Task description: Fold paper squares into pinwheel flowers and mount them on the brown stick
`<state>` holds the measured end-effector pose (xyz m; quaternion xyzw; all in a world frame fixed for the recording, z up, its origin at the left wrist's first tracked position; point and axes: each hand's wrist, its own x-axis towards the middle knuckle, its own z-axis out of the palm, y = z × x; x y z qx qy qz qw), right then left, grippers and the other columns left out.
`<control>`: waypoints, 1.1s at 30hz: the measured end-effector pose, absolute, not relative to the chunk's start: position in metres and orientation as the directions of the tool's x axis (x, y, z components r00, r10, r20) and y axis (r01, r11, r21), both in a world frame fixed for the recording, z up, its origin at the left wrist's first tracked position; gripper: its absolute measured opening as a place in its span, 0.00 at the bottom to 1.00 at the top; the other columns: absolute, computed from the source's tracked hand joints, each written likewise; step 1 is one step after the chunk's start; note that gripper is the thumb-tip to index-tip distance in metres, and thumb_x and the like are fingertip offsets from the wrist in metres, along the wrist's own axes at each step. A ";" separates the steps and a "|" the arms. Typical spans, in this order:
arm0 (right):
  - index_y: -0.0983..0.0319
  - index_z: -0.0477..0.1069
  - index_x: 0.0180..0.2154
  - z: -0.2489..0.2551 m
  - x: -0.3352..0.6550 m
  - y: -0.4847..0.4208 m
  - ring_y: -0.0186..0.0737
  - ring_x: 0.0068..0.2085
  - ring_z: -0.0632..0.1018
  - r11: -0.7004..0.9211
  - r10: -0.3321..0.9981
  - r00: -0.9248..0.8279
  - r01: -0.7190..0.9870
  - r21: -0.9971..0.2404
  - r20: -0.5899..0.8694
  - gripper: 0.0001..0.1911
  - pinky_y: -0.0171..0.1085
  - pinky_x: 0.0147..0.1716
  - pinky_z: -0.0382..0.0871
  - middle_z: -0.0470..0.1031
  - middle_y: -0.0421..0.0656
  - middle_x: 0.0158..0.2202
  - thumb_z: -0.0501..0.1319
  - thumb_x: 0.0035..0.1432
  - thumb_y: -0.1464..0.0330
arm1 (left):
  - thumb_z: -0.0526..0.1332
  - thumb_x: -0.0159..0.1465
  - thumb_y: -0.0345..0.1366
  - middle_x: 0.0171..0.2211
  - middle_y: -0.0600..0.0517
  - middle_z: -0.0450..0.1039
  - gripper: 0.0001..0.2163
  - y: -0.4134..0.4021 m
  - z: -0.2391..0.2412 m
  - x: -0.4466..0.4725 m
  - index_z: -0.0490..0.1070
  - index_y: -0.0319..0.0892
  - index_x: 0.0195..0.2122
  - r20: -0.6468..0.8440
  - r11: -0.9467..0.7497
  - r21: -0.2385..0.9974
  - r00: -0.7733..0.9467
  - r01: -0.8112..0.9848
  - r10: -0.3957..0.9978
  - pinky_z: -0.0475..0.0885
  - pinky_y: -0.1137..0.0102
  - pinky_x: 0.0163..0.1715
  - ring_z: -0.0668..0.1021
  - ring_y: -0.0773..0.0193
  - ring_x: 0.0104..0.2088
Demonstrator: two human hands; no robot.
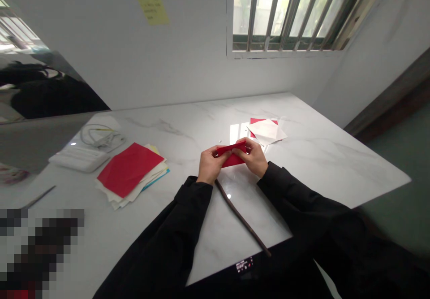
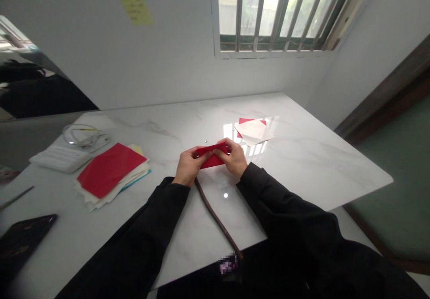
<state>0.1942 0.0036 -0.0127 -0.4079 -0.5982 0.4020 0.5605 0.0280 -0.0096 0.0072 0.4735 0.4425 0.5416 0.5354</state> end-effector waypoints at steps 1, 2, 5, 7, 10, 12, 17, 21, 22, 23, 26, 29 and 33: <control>0.59 0.73 0.37 -0.013 0.194 0.004 0.39 0.34 0.75 0.341 0.940 -0.041 0.045 -0.939 0.339 0.14 0.39 0.35 0.71 0.76 0.39 0.32 0.70 0.56 0.58 | 0.79 0.50 0.47 0.35 0.46 0.83 0.20 -0.010 0.007 0.028 0.83 0.38 0.37 0.039 -0.035 0.986 0.020 -0.161 0.999 0.79 0.60 0.45 0.83 0.55 0.37; 0.59 0.73 0.37 -0.013 0.195 0.003 0.39 0.34 0.75 0.341 0.940 -0.045 0.051 -0.939 0.339 0.14 0.39 0.35 0.71 0.76 0.39 0.33 0.70 0.57 0.58 | 0.79 0.50 0.47 0.35 0.46 0.84 0.20 -0.010 0.007 0.029 0.83 0.38 0.37 0.041 -0.037 0.986 0.018 -0.161 0.999 0.79 0.60 0.46 0.83 0.54 0.38; 0.59 0.72 0.38 -0.014 0.195 0.004 0.39 0.34 0.75 0.348 0.937 -0.058 0.062 -0.935 0.345 0.14 0.39 0.35 0.70 0.76 0.39 0.33 0.70 0.58 0.58 | 0.79 0.50 0.47 0.36 0.46 0.84 0.21 -0.011 0.008 0.029 0.83 0.38 0.39 0.037 -0.036 0.986 0.004 -0.164 0.999 0.79 0.60 0.45 0.84 0.54 0.37; 0.58 0.71 0.38 -0.015 0.195 0.004 0.39 0.33 0.75 0.356 0.934 -0.061 0.089 -0.930 0.352 0.13 0.39 0.34 0.70 0.76 0.39 0.33 0.70 0.59 0.58 | 0.79 0.50 0.47 0.36 0.46 0.84 0.22 -0.011 0.008 0.030 0.83 0.37 0.40 0.023 -0.023 0.986 -0.005 -0.166 1.000 0.79 0.61 0.43 0.84 0.54 0.36; 0.58 0.71 0.38 -0.016 0.195 0.004 0.39 0.32 0.75 0.361 0.933 -0.053 0.126 -0.924 0.357 0.14 0.39 0.34 0.71 0.76 0.39 0.33 0.70 0.59 0.57 | 0.79 0.49 0.47 0.36 0.45 0.84 0.23 -0.011 0.008 0.030 0.83 0.37 0.40 0.021 -0.023 0.987 -0.013 -0.162 1.000 0.80 0.61 0.42 0.84 0.54 0.36; 0.58 0.72 0.39 -0.015 0.195 0.004 0.41 0.34 0.77 0.356 0.934 -0.052 0.106 -0.928 0.352 0.15 0.40 0.36 0.73 0.77 0.40 0.34 0.70 0.59 0.56 | 0.80 0.49 0.46 0.37 0.45 0.84 0.23 -0.011 0.008 0.030 0.83 0.37 0.41 0.025 -0.027 0.985 -0.015 -0.172 1.000 0.80 0.61 0.43 0.84 0.54 0.37; 0.59 0.75 0.44 -0.013 0.195 0.006 0.45 0.41 0.82 0.264 0.956 -0.107 -0.082 -0.961 0.272 0.21 0.43 0.42 0.78 0.83 0.45 0.42 0.71 0.59 0.51 | 0.79 0.50 0.44 0.41 0.44 0.85 0.25 -0.007 0.007 0.027 0.81 0.37 0.46 0.025 -0.024 0.980 0.002 -0.200 1.000 0.80 0.60 0.46 0.85 0.54 0.39; 0.60 0.76 0.47 -0.012 0.195 0.005 0.47 0.42 0.83 0.189 0.967 -0.147 -0.139 -0.972 0.209 0.24 0.45 0.45 0.79 0.84 0.46 0.43 0.73 0.57 0.50 | 0.79 0.50 0.45 0.40 0.44 0.85 0.24 -0.005 0.008 0.023 0.80 0.37 0.45 0.038 -0.040 0.979 -0.013 -0.200 0.999 0.80 0.61 0.44 0.84 0.56 0.37; 0.60 0.77 0.48 -0.012 0.195 0.004 0.47 0.44 0.84 0.176 0.966 -0.163 -0.145 -0.974 0.199 0.25 0.46 0.47 0.79 0.84 0.47 0.45 0.74 0.56 0.51 | 0.79 0.50 0.45 0.39 0.44 0.84 0.25 -0.005 0.009 0.022 0.79 0.37 0.44 0.036 -0.038 0.978 -0.012 -0.204 0.999 0.80 0.62 0.43 0.84 0.56 0.37; 0.60 0.77 0.49 -0.011 0.195 0.003 0.48 0.45 0.84 0.157 0.966 -0.181 -0.157 -0.975 0.185 0.26 0.47 0.49 0.79 0.84 0.47 0.46 0.75 0.55 0.52 | 0.79 0.50 0.46 0.39 0.44 0.84 0.25 -0.005 0.010 0.022 0.79 0.37 0.44 0.034 -0.035 0.977 -0.009 -0.210 0.999 0.80 0.62 0.43 0.84 0.56 0.36; 0.60 0.78 0.50 -0.009 0.194 0.001 0.49 0.48 0.84 0.060 0.965 -0.234 -0.249 -0.967 0.120 0.28 0.48 0.53 0.79 0.84 0.48 0.49 0.77 0.52 0.55 | 0.80 0.49 0.48 0.37 0.45 0.84 0.27 -0.006 0.014 0.023 0.78 0.38 0.44 0.025 -0.020 0.976 0.023 -0.217 0.999 0.81 0.62 0.42 0.84 0.56 0.35; 0.61 0.79 0.50 -0.007 0.196 0.001 0.49 0.50 0.85 -0.062 0.959 -0.280 -0.356 -0.933 0.043 0.28 0.49 0.57 0.78 0.84 0.49 0.50 0.80 0.48 0.58 | 0.77 0.52 0.54 0.36 0.45 0.84 0.27 -0.003 0.019 0.018 0.79 0.38 0.45 0.034 -0.023 0.981 0.053 -0.194 0.998 0.80 0.62 0.40 0.84 0.56 0.33; 0.62 0.81 0.48 -0.009 0.201 0.006 0.48 0.50 0.85 -0.147 0.958 -0.285 -0.415 -0.898 -0.025 0.27 0.47 0.58 0.78 0.85 0.49 0.49 0.81 0.48 0.60 | 0.69 0.61 0.55 0.38 0.45 0.83 0.24 0.009 0.023 -0.007 0.80 0.40 0.46 0.111 -0.111 0.994 -0.049 -0.011 0.993 0.76 0.67 0.34 0.82 0.60 0.32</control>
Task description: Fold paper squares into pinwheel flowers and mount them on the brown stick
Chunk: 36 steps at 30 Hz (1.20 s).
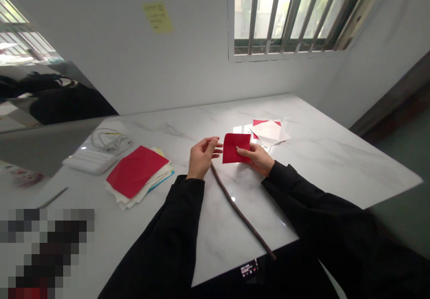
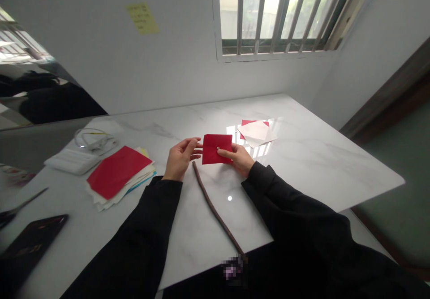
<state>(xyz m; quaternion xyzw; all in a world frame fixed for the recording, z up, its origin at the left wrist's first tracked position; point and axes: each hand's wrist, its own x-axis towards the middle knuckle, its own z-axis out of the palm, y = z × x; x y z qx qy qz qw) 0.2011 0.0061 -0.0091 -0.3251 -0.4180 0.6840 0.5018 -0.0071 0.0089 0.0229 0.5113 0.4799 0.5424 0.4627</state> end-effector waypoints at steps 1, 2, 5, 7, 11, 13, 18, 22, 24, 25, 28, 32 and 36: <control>0.62 0.81 0.47 -0.011 0.202 0.008 0.47 0.49 0.85 -0.156 0.960 -0.277 -0.421 -0.894 -0.038 0.26 0.46 0.57 0.79 0.85 0.49 0.49 0.80 0.48 0.60 | 0.68 0.62 0.52 0.38 0.45 0.83 0.21 0.012 0.023 -0.016 0.80 0.40 0.46 0.143 -0.133 0.987 -0.115 0.090 0.983 0.75 0.68 0.33 0.81 0.60 0.31; 0.62 0.81 0.45 -0.013 0.203 0.010 0.47 0.48 0.85 -0.163 0.961 -0.271 -0.426 -0.890 -0.046 0.25 0.46 0.55 0.80 0.85 0.49 0.47 0.80 0.48 0.59 | 0.67 0.62 0.49 0.37 0.46 0.82 0.18 0.015 0.024 -0.024 0.80 0.41 0.46 0.175 -0.134 0.966 -0.177 0.219 0.969 0.73 0.68 0.33 0.80 0.61 0.31; 0.62 0.80 0.42 -0.017 0.204 0.016 0.48 0.47 0.85 -0.164 0.954 -0.297 -0.444 -0.881 -0.028 0.23 0.46 0.53 0.81 0.85 0.48 0.44 0.80 0.48 0.57 | 0.65 0.62 0.41 0.34 0.49 0.81 0.11 0.018 0.025 -0.044 0.82 0.45 0.43 0.246 -0.031 0.799 -0.279 0.600 0.928 0.69 0.67 0.36 0.79 0.59 0.32; 0.62 0.79 0.42 -0.018 0.204 0.019 0.49 0.47 0.85 -0.174 0.939 -0.344 -0.448 -0.877 -0.010 0.23 0.46 0.52 0.81 0.85 0.48 0.43 0.80 0.49 0.57 | 0.64 0.62 0.41 0.29 0.51 0.79 0.09 0.017 0.025 -0.049 0.82 0.47 0.41 0.219 0.039 0.687 -0.258 0.726 0.941 0.66 0.66 0.35 0.78 0.57 0.33; 0.61 0.80 0.41 -0.014 0.206 0.020 0.47 0.47 0.85 -0.246 0.908 -0.418 -0.452 -0.857 -0.040 0.22 0.44 0.52 0.81 0.85 0.47 0.44 0.80 0.48 0.58 | 0.63 0.64 0.48 0.28 0.50 0.78 0.11 0.011 0.025 -0.043 0.80 0.49 0.38 0.116 0.060 0.537 -0.144 0.842 0.983 0.64 0.65 0.35 0.79 0.52 0.33; 0.61 0.81 0.42 -0.012 0.208 0.020 0.46 0.46 0.85 -0.275 0.893 -0.448 -0.445 -0.852 -0.055 0.21 0.43 0.52 0.81 0.85 0.47 0.44 0.79 0.49 0.58 | 0.64 0.63 0.54 0.27 0.49 0.78 0.15 0.007 0.025 -0.037 0.79 0.48 0.38 0.084 0.040 0.495 -0.094 0.868 0.992 0.64 0.64 0.36 0.79 0.51 0.33; 0.62 0.81 0.42 -0.013 0.212 0.019 0.43 0.43 0.86 -0.327 0.829 -0.555 -0.386 -0.863 -0.066 0.20 0.40 0.50 0.81 0.85 0.47 0.42 0.79 0.51 0.59 | 0.71 0.57 0.50 0.27 0.49 0.79 0.17 -0.004 0.031 -0.028 0.78 0.47 0.43 -0.018 -0.005 0.446 0.015 0.895 1.000 0.67 0.64 0.38 0.81 0.48 0.35; 0.61 0.81 0.42 -0.015 0.212 0.020 0.45 0.45 0.85 -0.304 0.828 -0.560 -0.385 -0.872 -0.041 0.18 0.43 0.51 0.81 0.85 0.47 0.42 0.77 0.54 0.58 | 0.68 0.56 0.34 0.31 0.49 0.81 0.10 -0.008 0.034 -0.022 0.79 0.47 0.40 -0.014 -0.094 0.455 0.112 0.885 0.994 0.66 0.64 0.37 0.80 0.51 0.34; 0.61 0.81 0.40 -0.015 0.211 0.021 0.45 0.45 0.85 -0.293 0.830 -0.558 -0.400 -0.868 -0.023 0.18 0.44 0.52 0.81 0.85 0.47 0.41 0.77 0.55 0.57 | 0.67 0.57 0.33 0.31 0.49 0.82 0.07 -0.009 0.033 -0.017 0.79 0.47 0.37 0.021 -0.139 0.464 0.146 0.875 0.989 0.66 0.65 0.36 0.80 0.53 0.34; 0.62 0.81 0.40 -0.015 0.210 0.022 0.45 0.45 0.85 -0.293 0.827 -0.562 -0.406 -0.866 -0.015 0.18 0.44 0.52 0.81 0.85 0.48 0.41 0.77 0.54 0.57 | 0.66 0.57 0.33 0.31 0.49 0.82 0.06 -0.009 0.032 -0.014 0.80 0.47 0.36 0.040 -0.152 0.465 0.151 0.872 0.988 0.67 0.65 0.36 0.80 0.54 0.33; 0.62 0.81 0.40 -0.013 0.210 0.023 0.46 0.45 0.85 -0.302 0.817 -0.577 -0.417 -0.857 -0.007 0.20 0.45 0.55 0.80 0.85 0.48 0.43 0.79 0.52 0.57 | 0.66 0.58 0.35 0.31 0.49 0.81 0.07 -0.007 0.027 -0.009 0.81 0.46 0.37 0.094 -0.165 0.506 0.136 0.847 0.986 0.68 0.65 0.36 0.80 0.56 0.32; 0.61 0.82 0.43 -0.012 0.210 0.023 0.48 0.48 0.85 -0.322 0.813 -0.582 -0.431 -0.843 -0.013 0.23 0.48 0.59 0.78 0.86 0.47 0.46 0.80 0.49 0.58 | 0.68 0.57 0.39 0.36 0.48 0.83 0.11 0.002 0.016 -0.009 0.82 0.44 0.41 0.098 -0.121 0.781 0.071 0.612 0.993 0.72 0.67 0.36 0.80 0.59 0.30; 0.62 0.82 0.45 -0.012 0.211 0.023 0.45 0.47 0.85 -0.350 0.798 -0.602 -0.456 -0.818 -0.006 0.24 0.44 0.58 0.78 0.86 0.47 0.47 0.81 0.48 0.59 | 0.73 0.53 0.45 0.39 0.44 0.84 0.22 0.006 0.003 -0.014 0.82 0.39 0.47 0.051 -0.049 0.983 -0.006 0.178 0.999 0.75 0.67 0.35 0.80 0.62 0.31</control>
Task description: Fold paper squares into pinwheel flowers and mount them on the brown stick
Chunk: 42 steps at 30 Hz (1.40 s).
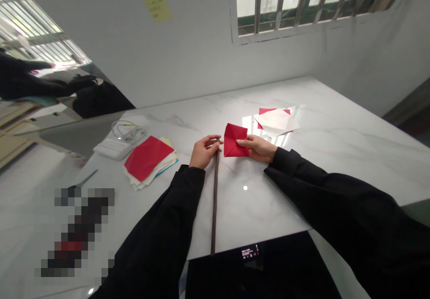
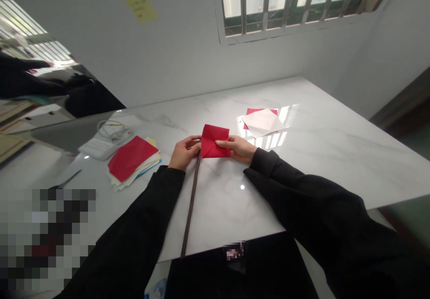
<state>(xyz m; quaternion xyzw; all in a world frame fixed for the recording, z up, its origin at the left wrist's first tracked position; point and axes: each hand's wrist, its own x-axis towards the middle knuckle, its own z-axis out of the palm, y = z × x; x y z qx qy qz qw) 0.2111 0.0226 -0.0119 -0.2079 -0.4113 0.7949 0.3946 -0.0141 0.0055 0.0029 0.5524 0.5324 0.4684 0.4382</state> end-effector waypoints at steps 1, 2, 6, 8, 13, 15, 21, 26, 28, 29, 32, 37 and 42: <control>0.62 0.82 0.45 -0.012 0.211 0.023 0.45 0.47 0.86 -0.350 0.796 -0.606 -0.457 -0.818 -0.002 0.24 0.43 0.58 0.78 0.86 0.47 0.47 0.81 0.48 0.59 | 0.74 0.53 0.46 0.39 0.45 0.84 0.24 0.004 0.001 -0.015 0.81 0.39 0.49 0.056 -0.053 0.993 -0.025 0.106 0.998 0.75 0.68 0.35 0.80 0.63 0.30; 0.62 0.82 0.46 -0.013 0.212 0.023 0.46 0.47 0.86 -0.346 0.794 -0.608 -0.456 -0.820 0.003 0.24 0.44 0.58 0.78 0.86 0.47 0.47 0.81 0.49 0.59 | 0.75 0.53 0.46 0.38 0.45 0.84 0.26 0.001 -0.001 -0.015 0.81 0.39 0.51 0.068 -0.065 0.996 -0.045 0.057 0.997 0.75 0.69 0.35 0.79 0.65 0.29; 0.62 0.82 0.46 -0.016 0.211 0.025 0.48 0.49 0.85 -0.340 0.783 -0.621 -0.451 -0.825 0.018 0.25 0.46 0.58 0.79 0.85 0.48 0.49 0.80 0.50 0.58 | 0.77 0.54 0.47 0.32 0.49 0.82 0.26 -0.014 -0.002 -0.009 0.83 0.39 0.51 0.094 -0.099 0.994 -0.099 -0.041 0.991 0.71 0.73 0.29 0.74 0.70 0.24; 0.63 0.82 0.46 -0.019 0.211 0.026 0.46 0.48 0.85 -0.356 0.772 -0.635 -0.458 -0.815 0.020 0.25 0.43 0.56 0.79 0.85 0.49 0.48 0.81 0.49 0.59 | 0.78 0.53 0.47 0.31 0.50 0.82 0.25 -0.019 -0.003 -0.003 0.84 0.39 0.49 0.069 -0.079 0.992 -0.097 -0.100 0.993 0.69 0.73 0.26 0.74 0.71 0.23; 0.65 0.81 0.46 -0.024 0.212 0.029 0.42 0.44 0.85 -0.376 0.734 -0.678 -0.462 -0.803 0.046 0.26 0.39 0.51 0.80 0.86 0.48 0.44 0.82 0.47 0.60 | 0.79 0.52 0.46 0.34 0.47 0.84 0.25 -0.023 0.001 0.011 0.84 0.39 0.49 0.011 -0.005 0.970 0.024 -0.242 1.000 0.77 0.68 0.35 0.82 0.62 0.31; 0.64 0.81 0.45 -0.023 0.213 0.028 0.41 0.44 0.85 -0.372 0.713 -0.698 -0.455 -0.809 0.065 0.26 0.39 0.50 0.79 0.86 0.48 0.43 0.82 0.47 0.60 | 0.79 0.53 0.45 0.39 0.46 0.85 0.26 -0.027 0.007 0.013 0.83 0.40 0.52 0.007 0.020 0.961 0.095 -0.277 0.995 0.79 0.66 0.40 0.84 0.58 0.36; 0.66 0.82 0.47 -0.020 0.212 0.024 0.42 0.43 0.85 -0.378 0.674 -0.733 -0.445 -0.812 0.088 0.29 0.39 0.49 0.78 0.85 0.49 0.44 0.83 0.46 0.58 | 0.77 0.58 0.39 0.42 0.47 0.83 0.26 -0.039 0.025 0.009 0.78 0.45 0.58 0.008 0.062 0.940 0.205 -0.334 0.979 0.77 0.71 0.37 0.82 0.65 0.34; 0.65 0.81 0.41 -0.020 0.213 0.024 0.41 0.41 0.84 -0.357 0.689 -0.719 -0.446 -0.821 0.092 0.26 0.39 0.47 0.78 0.84 0.47 0.40 0.83 0.44 0.58 | 0.78 0.58 0.39 0.41 0.47 0.82 0.21 -0.043 0.030 0.008 0.81 0.42 0.51 -0.003 0.093 0.934 0.253 -0.345 0.967 0.77 0.73 0.34 0.81 0.66 0.33; 0.64 0.81 0.38 -0.019 0.213 0.023 0.40 0.39 0.83 -0.346 0.689 -0.718 -0.448 -0.824 0.102 0.23 0.39 0.46 0.77 0.83 0.44 0.36 0.83 0.44 0.60 | 0.78 0.57 0.39 0.41 0.48 0.82 0.21 -0.044 0.031 0.010 0.81 0.43 0.51 -0.004 0.096 0.933 0.258 -0.345 0.966 0.76 0.74 0.33 0.81 0.66 0.34; 0.64 0.80 0.36 -0.018 0.213 0.023 0.40 0.40 0.83 -0.340 0.689 -0.717 -0.454 -0.824 0.110 0.22 0.39 0.46 0.77 0.83 0.44 0.36 0.83 0.45 0.61 | 0.79 0.57 0.39 0.40 0.49 0.82 0.21 -0.045 0.031 0.010 0.81 0.43 0.50 -0.002 0.093 0.935 0.258 -0.342 0.966 0.76 0.74 0.32 0.81 0.66 0.33; 0.64 0.79 0.34 -0.017 0.213 0.022 0.40 0.40 0.82 -0.319 0.693 -0.707 -0.475 -0.820 0.140 0.20 0.39 0.45 0.77 0.82 0.44 0.37 0.83 0.45 0.62 | 0.78 0.57 0.39 0.38 0.49 0.81 0.20 -0.046 0.032 0.012 0.81 0.43 0.49 0.012 0.079 0.947 0.278 -0.312 0.961 0.75 0.74 0.33 0.80 0.66 0.33; 0.63 0.80 0.33 -0.017 0.211 0.021 0.37 0.37 0.81 -0.259 0.728 -0.666 -0.489 -0.833 0.164 0.17 0.37 0.43 0.76 0.81 0.40 0.33 0.82 0.45 0.65 | 0.78 0.57 0.39 0.38 0.50 0.79 0.19 -0.046 0.030 0.011 0.82 0.45 0.49 0.028 0.056 0.968 0.328 -0.246 0.944 0.75 0.73 0.33 0.79 0.66 0.33; 0.62 0.80 0.31 -0.017 0.209 0.021 0.39 0.37 0.82 -0.200 0.740 -0.638 -0.512 -0.836 0.214 0.14 0.39 0.43 0.77 0.82 0.41 0.35 0.82 0.46 0.67 | 0.78 0.57 0.39 0.39 0.51 0.78 0.20 -0.046 0.026 0.007 0.81 0.46 0.50 0.039 0.024 0.983 0.335 -0.181 0.942 0.75 0.73 0.34 0.78 0.67 0.34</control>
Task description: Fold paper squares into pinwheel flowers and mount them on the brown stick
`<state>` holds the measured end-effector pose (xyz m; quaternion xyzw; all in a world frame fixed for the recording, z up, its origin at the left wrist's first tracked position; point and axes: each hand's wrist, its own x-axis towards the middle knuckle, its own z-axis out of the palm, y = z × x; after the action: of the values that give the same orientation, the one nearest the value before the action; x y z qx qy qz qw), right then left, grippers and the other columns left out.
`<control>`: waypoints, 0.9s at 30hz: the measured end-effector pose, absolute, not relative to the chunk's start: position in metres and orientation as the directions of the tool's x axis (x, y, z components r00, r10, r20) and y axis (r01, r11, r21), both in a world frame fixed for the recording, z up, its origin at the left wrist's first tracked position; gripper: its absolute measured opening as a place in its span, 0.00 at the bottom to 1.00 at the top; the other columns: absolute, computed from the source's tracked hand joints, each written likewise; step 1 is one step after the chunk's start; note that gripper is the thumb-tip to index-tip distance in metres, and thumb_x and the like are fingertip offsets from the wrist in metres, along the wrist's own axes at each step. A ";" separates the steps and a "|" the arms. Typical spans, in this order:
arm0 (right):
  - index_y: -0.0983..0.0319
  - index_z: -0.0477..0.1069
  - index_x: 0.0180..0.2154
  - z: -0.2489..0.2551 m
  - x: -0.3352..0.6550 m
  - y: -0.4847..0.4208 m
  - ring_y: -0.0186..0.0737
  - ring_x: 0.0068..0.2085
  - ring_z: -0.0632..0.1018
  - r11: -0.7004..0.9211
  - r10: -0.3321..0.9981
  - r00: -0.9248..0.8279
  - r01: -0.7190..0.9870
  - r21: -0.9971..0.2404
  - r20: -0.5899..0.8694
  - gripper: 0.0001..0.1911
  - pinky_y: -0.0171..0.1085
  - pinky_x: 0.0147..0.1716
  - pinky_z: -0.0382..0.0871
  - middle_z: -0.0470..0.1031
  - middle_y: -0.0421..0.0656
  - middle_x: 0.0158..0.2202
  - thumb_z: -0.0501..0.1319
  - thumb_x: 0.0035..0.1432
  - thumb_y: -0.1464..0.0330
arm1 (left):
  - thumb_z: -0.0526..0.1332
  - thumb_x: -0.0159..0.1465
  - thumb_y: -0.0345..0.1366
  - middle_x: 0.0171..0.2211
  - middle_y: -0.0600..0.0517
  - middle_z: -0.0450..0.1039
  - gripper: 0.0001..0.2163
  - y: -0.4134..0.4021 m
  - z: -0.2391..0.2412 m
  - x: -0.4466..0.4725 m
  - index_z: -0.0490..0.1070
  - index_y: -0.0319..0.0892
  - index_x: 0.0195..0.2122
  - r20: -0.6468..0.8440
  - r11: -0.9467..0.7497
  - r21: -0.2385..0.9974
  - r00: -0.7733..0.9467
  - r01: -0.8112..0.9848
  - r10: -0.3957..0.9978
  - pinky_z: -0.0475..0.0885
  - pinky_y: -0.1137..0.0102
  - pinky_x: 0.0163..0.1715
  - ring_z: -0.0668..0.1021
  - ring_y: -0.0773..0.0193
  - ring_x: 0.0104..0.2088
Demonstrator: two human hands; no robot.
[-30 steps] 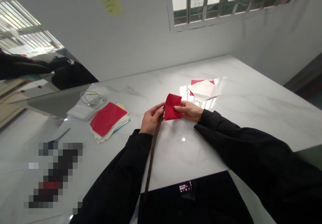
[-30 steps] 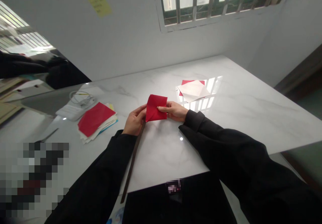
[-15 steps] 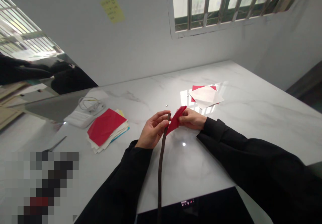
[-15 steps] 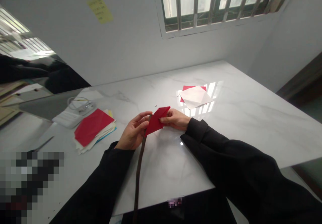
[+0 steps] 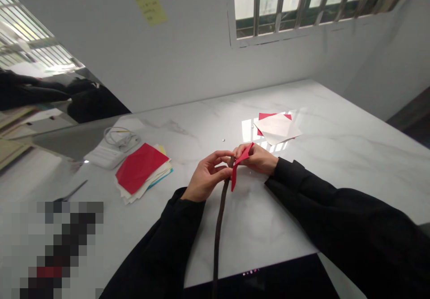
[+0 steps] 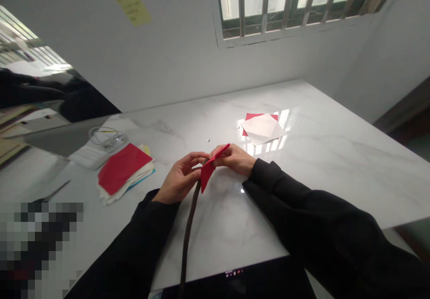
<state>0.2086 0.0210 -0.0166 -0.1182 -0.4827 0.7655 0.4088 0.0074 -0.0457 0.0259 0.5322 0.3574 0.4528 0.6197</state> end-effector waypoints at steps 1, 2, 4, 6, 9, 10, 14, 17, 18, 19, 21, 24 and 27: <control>0.62 0.80 0.31 -0.017 0.208 0.021 0.38 0.37 0.82 -0.186 0.744 -0.629 -0.516 -0.836 0.223 0.14 0.39 0.43 0.78 0.81 0.41 0.35 0.82 0.46 0.67 | 0.78 0.57 0.39 0.40 0.51 0.77 0.20 -0.046 0.026 0.007 0.80 0.46 0.50 0.041 0.021 0.984 0.341 -0.175 0.939 0.76 0.73 0.34 0.78 0.67 0.34; 0.62 0.80 0.30 -0.017 0.209 0.022 0.38 0.36 0.82 -0.171 0.749 -0.622 -0.517 -0.839 0.231 0.13 0.39 0.42 0.78 0.81 0.41 0.35 0.81 0.46 0.67 | 0.78 0.57 0.39 0.40 0.51 0.77 0.20 -0.046 0.026 0.006 0.80 0.46 0.50 0.039 0.023 0.985 0.351 -0.171 0.936 0.76 0.72 0.35 0.78 0.67 0.34; 0.62 0.81 0.30 -0.019 0.210 0.023 0.37 0.36 0.82 -0.140 0.756 -0.608 -0.511 -0.848 0.242 0.12 0.38 0.41 0.78 0.81 0.41 0.35 0.81 0.46 0.68 | 0.78 0.57 0.38 0.41 0.51 0.77 0.20 -0.047 0.027 0.006 0.80 0.47 0.51 0.033 0.030 0.986 0.370 -0.165 0.928 0.77 0.71 0.36 0.78 0.67 0.35; 0.62 0.82 0.30 -0.020 0.212 0.025 0.37 0.37 0.82 -0.115 0.756 -0.606 -0.492 -0.863 0.245 0.11 0.37 0.41 0.78 0.81 0.42 0.36 0.81 0.47 0.69 | 0.78 0.57 0.38 0.42 0.51 0.77 0.21 -0.048 0.028 0.006 0.79 0.47 0.51 0.029 0.034 0.987 0.382 -0.157 0.924 0.77 0.71 0.35 0.78 0.67 0.34; 0.62 0.82 0.31 -0.020 0.215 0.026 0.37 0.37 0.82 -0.087 0.746 -0.617 -0.463 -0.882 0.250 0.10 0.37 0.41 0.78 0.82 0.42 0.37 0.80 0.48 0.70 | 0.77 0.58 0.39 0.42 0.50 0.77 0.20 -0.048 0.028 0.006 0.79 0.47 0.52 0.043 0.017 0.988 0.376 -0.155 0.926 0.77 0.70 0.36 0.78 0.66 0.35; 0.62 0.82 0.31 -0.020 0.216 0.026 0.37 0.37 0.82 -0.082 0.741 -0.622 -0.459 -0.885 0.254 0.09 0.37 0.41 0.78 0.82 0.42 0.37 0.80 0.49 0.70 | 0.77 0.58 0.39 0.42 0.50 0.77 0.20 -0.048 0.028 0.006 0.79 0.47 0.52 0.046 0.013 0.988 0.374 -0.155 0.926 0.78 0.70 0.36 0.78 0.66 0.35; 0.61 0.83 0.33 -0.018 0.216 0.024 0.39 0.39 0.83 -0.078 0.719 -0.642 -0.456 -0.887 0.267 0.08 0.39 0.42 0.78 0.82 0.42 0.37 0.79 0.51 0.70 | 0.77 0.59 0.39 0.43 0.49 0.79 0.19 -0.048 0.027 0.006 0.80 0.47 0.51 0.047 0.005 0.990 0.359 -0.143 0.932 0.78 0.69 0.36 0.79 0.65 0.35; 0.61 0.82 0.33 -0.017 0.215 0.023 0.41 0.39 0.83 -0.094 0.724 -0.646 -0.440 -0.893 0.242 0.09 0.41 0.44 0.78 0.82 0.42 0.37 0.79 0.51 0.68 | 0.77 0.59 0.39 0.42 0.48 0.79 0.19 -0.048 0.028 0.006 0.80 0.47 0.50 0.046 0.004 0.990 0.347 -0.142 0.937 0.77 0.69 0.35 0.80 0.64 0.34; 0.61 0.82 0.33 -0.017 0.215 0.023 0.41 0.39 0.83 -0.099 0.728 -0.646 -0.429 -0.898 0.229 0.10 0.41 0.44 0.78 0.82 0.42 0.37 0.79 0.50 0.67 | 0.77 0.59 0.39 0.42 0.48 0.80 0.19 -0.048 0.028 0.007 0.81 0.47 0.51 0.047 0.005 0.989 0.347 -0.147 0.937 0.77 0.69 0.34 0.80 0.64 0.34; 0.61 0.82 0.34 -0.017 0.215 0.022 0.40 0.38 0.82 -0.103 0.731 -0.648 -0.417 -0.903 0.216 0.11 0.42 0.44 0.77 0.82 0.42 0.36 0.79 0.50 0.66 | 0.77 0.58 0.39 0.42 0.48 0.80 0.19 -0.048 0.028 0.007 0.81 0.47 0.50 0.050 0.004 0.988 0.345 -0.153 0.937 0.77 0.70 0.34 0.80 0.65 0.33; 0.61 0.81 0.34 -0.016 0.215 0.022 0.40 0.37 0.82 -0.103 0.731 -0.652 -0.399 -0.911 0.203 0.12 0.42 0.45 0.77 0.82 0.42 0.35 0.79 0.51 0.65 | 0.78 0.58 0.40 0.41 0.49 0.80 0.19 -0.048 0.029 0.007 0.81 0.47 0.50 0.056 0.000 0.986 0.333 -0.167 0.941 0.76 0.71 0.34 0.80 0.65 0.34; 0.62 0.81 0.35 -0.012 0.215 0.020 0.38 0.36 0.81 -0.097 0.726 -0.654 -0.403 -0.910 0.213 0.12 0.40 0.43 0.76 0.82 0.41 0.33 0.78 0.52 0.64 | 0.77 0.59 0.43 0.40 0.49 0.81 0.19 -0.048 0.029 0.007 0.82 0.46 0.50 0.058 0.000 0.984 0.316 -0.178 0.947 0.76 0.72 0.34 0.81 0.64 0.35; 0.63 0.82 0.37 -0.004 0.215 0.016 0.38 0.35 0.81 -0.128 0.720 -0.664 -0.411 -0.903 0.200 0.14 0.38 0.41 0.77 0.83 0.42 0.34 0.78 0.52 0.62 | 0.76 0.60 0.47 0.40 0.47 0.83 0.21 -0.048 0.028 0.008 0.81 0.45 0.51 0.049 0.013 0.980 0.306 -0.197 0.951 0.76 0.71 0.34 0.82 0.62 0.34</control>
<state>0.2150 0.0160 -0.0041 -0.1441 -0.5375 0.7370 0.3837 0.0083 -0.0475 0.0277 0.5246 0.3592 0.4670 0.6145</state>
